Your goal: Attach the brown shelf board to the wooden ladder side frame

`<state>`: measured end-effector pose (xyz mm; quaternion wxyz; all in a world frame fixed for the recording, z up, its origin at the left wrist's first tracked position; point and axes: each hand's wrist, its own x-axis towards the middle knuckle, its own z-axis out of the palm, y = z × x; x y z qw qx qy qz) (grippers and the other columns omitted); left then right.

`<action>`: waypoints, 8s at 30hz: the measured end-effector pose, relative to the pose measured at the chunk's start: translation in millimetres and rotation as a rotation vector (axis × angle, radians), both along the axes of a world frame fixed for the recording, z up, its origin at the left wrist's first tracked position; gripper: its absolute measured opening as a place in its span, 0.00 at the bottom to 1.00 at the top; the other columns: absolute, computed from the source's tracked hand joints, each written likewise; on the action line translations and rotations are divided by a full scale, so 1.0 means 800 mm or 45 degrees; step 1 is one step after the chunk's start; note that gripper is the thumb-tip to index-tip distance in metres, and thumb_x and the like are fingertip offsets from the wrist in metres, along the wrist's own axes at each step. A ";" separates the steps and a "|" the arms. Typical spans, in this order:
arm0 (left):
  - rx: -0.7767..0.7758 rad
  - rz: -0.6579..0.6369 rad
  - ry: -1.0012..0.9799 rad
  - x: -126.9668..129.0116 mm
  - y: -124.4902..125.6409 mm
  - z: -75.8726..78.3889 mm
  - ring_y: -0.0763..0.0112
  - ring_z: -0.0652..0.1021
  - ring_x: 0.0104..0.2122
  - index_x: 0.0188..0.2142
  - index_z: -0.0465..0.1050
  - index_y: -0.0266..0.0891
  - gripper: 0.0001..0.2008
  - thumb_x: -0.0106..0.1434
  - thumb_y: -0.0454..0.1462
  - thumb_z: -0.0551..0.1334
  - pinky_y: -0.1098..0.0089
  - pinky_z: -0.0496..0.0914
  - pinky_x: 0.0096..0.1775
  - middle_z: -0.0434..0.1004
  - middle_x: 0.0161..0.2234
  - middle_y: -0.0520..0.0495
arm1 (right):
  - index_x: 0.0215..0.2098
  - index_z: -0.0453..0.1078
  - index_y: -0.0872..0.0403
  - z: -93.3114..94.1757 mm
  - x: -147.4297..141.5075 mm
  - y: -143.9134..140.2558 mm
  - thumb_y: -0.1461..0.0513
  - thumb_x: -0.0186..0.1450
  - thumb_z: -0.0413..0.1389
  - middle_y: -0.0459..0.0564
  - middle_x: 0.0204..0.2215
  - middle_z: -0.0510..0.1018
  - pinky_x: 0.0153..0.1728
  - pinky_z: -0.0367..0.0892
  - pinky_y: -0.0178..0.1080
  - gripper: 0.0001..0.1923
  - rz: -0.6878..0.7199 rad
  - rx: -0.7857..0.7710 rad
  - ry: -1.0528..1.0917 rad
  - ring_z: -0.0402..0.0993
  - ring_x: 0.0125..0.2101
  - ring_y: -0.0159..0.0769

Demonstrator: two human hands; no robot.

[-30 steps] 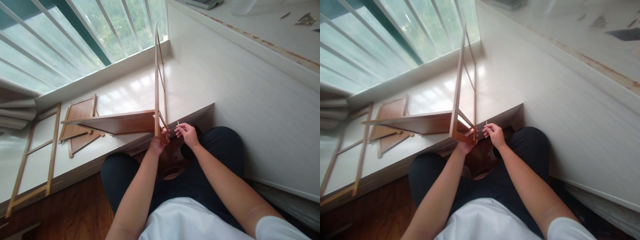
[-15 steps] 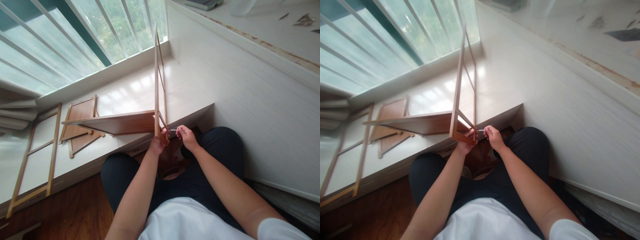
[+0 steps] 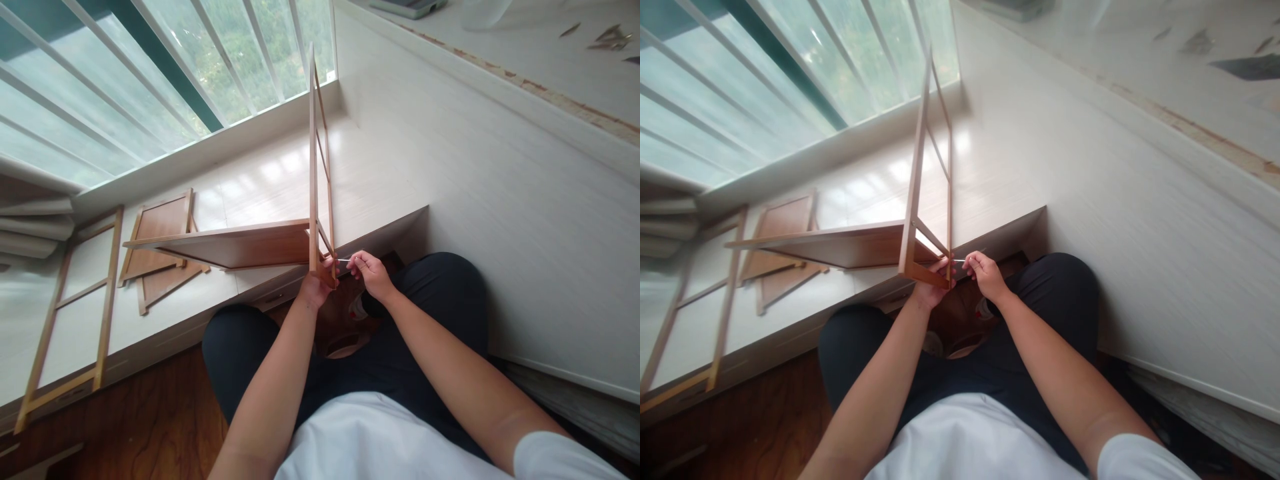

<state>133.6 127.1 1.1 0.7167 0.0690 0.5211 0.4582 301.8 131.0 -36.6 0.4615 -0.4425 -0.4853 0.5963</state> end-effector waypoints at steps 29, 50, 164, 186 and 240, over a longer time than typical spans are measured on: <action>0.010 -0.008 0.006 0.001 -0.001 -0.001 0.76 0.77 0.25 0.42 0.80 0.37 0.09 0.61 0.34 0.69 0.74 0.69 0.24 0.82 0.31 0.49 | 0.42 0.77 0.54 -0.013 -0.011 0.002 0.45 0.65 0.58 0.52 0.35 0.82 0.27 0.70 0.34 0.22 -0.134 -0.115 0.087 0.73 0.28 0.32; 0.012 -0.009 0.026 0.002 0.000 0.003 0.76 0.77 0.25 0.43 0.80 0.37 0.10 0.60 0.34 0.69 0.76 0.68 0.23 0.83 0.34 0.49 | 0.22 0.58 0.52 -0.002 0.000 0.023 0.52 0.62 0.52 0.46 0.18 0.72 0.20 0.61 0.32 0.17 0.031 -0.350 0.060 0.65 0.18 0.28; 0.036 -0.012 0.012 0.002 -0.001 -0.002 0.76 0.78 0.24 0.43 0.79 0.37 0.09 0.62 0.33 0.66 0.75 0.69 0.22 0.83 0.32 0.50 | 0.31 0.72 0.53 -0.001 0.006 0.007 0.50 0.72 0.52 0.44 0.21 0.72 0.31 0.62 0.34 0.19 -0.024 0.258 -0.466 0.68 0.24 0.31; 0.014 0.011 0.003 0.004 -0.001 0.003 0.77 0.77 0.24 0.42 0.79 0.37 0.08 0.61 0.33 0.68 0.77 0.68 0.22 0.81 0.30 0.50 | 0.31 0.72 0.53 0.000 0.007 0.006 0.50 0.73 0.50 0.45 0.20 0.72 0.31 0.62 0.34 0.20 -0.092 0.324 -0.567 0.68 0.23 0.32; -0.002 0.003 -0.009 0.003 0.000 0.000 0.76 0.78 0.24 0.42 0.80 0.36 0.09 0.61 0.32 0.67 0.77 0.68 0.23 0.82 0.30 0.50 | 0.34 0.78 0.55 -0.005 -0.002 0.002 0.49 0.69 0.57 0.45 0.20 0.71 0.31 0.60 0.35 0.18 -0.252 0.196 -0.372 0.65 0.24 0.32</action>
